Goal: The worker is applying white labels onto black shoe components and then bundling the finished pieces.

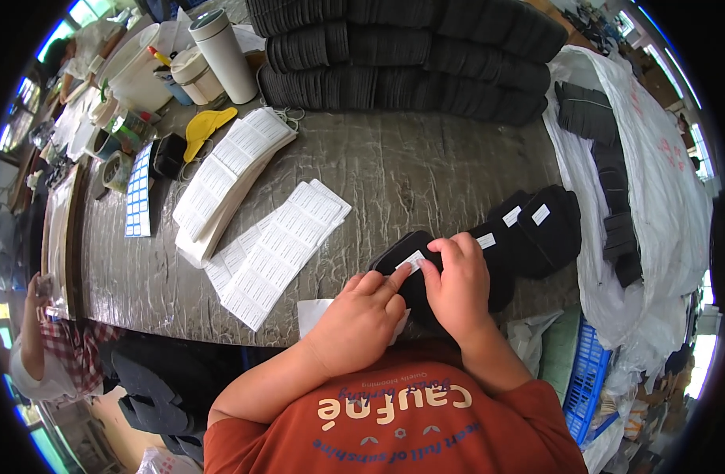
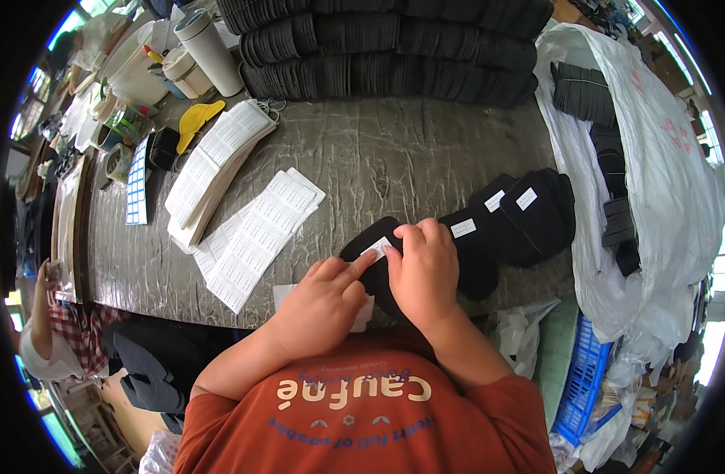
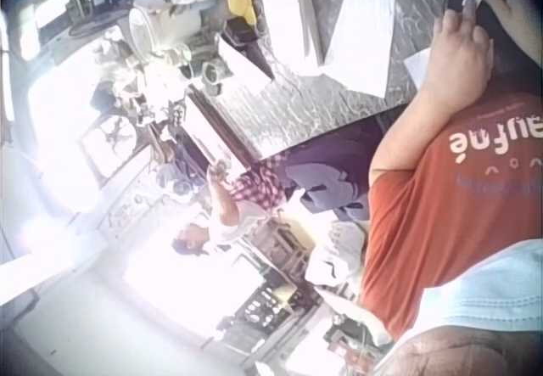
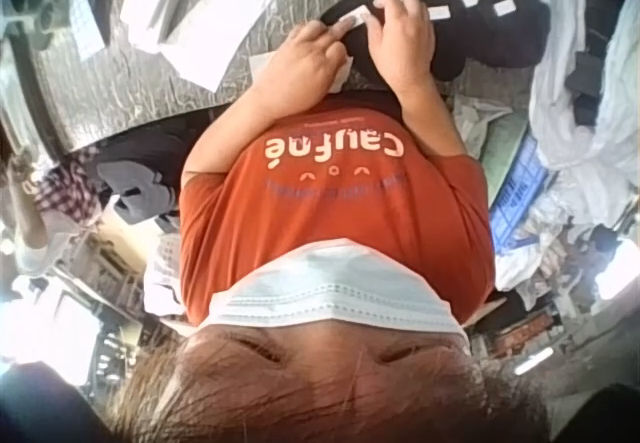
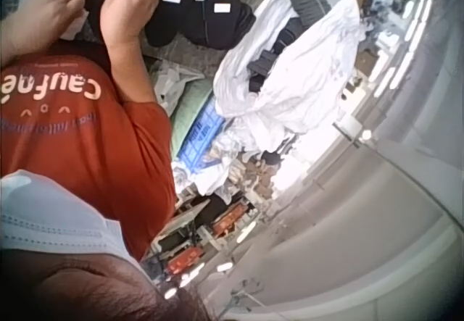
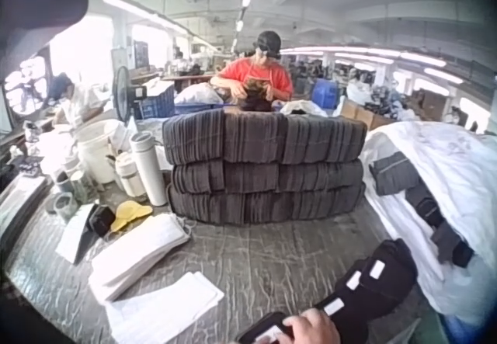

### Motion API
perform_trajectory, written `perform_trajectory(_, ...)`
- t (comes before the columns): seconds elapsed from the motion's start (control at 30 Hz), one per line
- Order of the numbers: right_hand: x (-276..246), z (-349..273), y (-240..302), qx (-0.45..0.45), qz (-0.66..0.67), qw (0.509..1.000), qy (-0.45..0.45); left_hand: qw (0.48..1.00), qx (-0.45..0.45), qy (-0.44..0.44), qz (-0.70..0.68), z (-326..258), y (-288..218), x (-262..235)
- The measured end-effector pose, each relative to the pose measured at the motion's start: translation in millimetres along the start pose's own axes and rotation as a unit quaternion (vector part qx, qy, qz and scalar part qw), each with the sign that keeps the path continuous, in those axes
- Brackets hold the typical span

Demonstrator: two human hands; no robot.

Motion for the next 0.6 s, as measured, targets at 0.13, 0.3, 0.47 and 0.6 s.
perform_trajectory(0.13, 4, 0, -8, -0.011, 0.097, 0.993, 0.067, 1.000, 0.003, 0.007, 0.014, 0, -2, 1)
perform_trajectory(0.3, 4, -1, -3, 0.011, 0.083, 0.996, 0.015, 1.000, 0.008, 0.000, 0.016, -1, -1, 2)
perform_trajectory(0.47, 2, 1, -6, 0.005, 0.087, 0.994, 0.063, 1.000, 0.003, -0.004, 0.021, -1, -3, 4)
perform_trajectory(0.6, 2, 1, 3, -0.069, 0.043, 0.997, 0.017, 1.000, 0.003, -0.005, 0.016, -2, -1, 5)
Point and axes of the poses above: each hand's wrist, its own z-axis towards the middle knuckle, its own x-axis out of the palm, y = z × x, the point moved 1 cm from there along z, towards the middle knuckle, and after that the axes turned 14 degrees about y, right-handed, at the moved point
